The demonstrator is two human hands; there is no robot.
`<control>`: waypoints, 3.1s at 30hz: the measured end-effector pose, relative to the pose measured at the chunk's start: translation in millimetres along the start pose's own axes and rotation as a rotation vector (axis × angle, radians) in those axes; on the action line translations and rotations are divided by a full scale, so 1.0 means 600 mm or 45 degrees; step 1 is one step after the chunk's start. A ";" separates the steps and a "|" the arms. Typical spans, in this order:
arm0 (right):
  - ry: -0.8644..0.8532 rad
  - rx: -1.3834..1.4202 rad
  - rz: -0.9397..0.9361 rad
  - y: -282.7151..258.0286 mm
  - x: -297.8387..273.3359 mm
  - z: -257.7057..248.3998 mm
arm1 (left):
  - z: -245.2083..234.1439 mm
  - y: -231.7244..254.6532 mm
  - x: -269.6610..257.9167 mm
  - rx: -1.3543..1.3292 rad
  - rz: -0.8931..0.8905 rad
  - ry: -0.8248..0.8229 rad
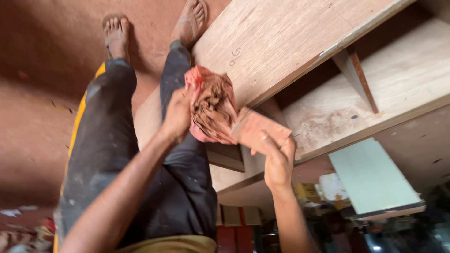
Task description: The person sands the edges and surfaces of a wooden cabinet using a sanding block. They move around the cabinet to reach different sections, including the top, sides, and interior shelves, while holding a cloth in their other hand.
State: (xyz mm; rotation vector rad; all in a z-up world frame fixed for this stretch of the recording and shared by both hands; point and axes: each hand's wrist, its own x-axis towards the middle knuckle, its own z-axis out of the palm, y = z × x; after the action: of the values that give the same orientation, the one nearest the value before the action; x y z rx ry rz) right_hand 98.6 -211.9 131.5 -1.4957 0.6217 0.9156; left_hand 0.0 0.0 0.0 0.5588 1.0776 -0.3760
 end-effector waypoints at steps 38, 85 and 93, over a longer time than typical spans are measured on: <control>-0.384 -1.132 -0.580 -0.075 0.039 0.064 | 0.079 0.013 -0.020 0.510 -0.358 -0.135; -0.129 -0.792 -0.609 0.012 -0.039 0.068 | 0.079 0.006 0.022 -1.008 -0.471 -0.115; -0.010 -0.440 -0.257 -0.020 -0.025 0.026 | 0.094 0.020 0.024 -1.011 -0.500 -0.050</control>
State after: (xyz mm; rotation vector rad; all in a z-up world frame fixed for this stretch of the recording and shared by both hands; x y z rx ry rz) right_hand 97.1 -196.6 151.2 -1.8249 0.3072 0.9014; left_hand 53.2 -24.6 10.2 -0.3690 1.1915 -0.2638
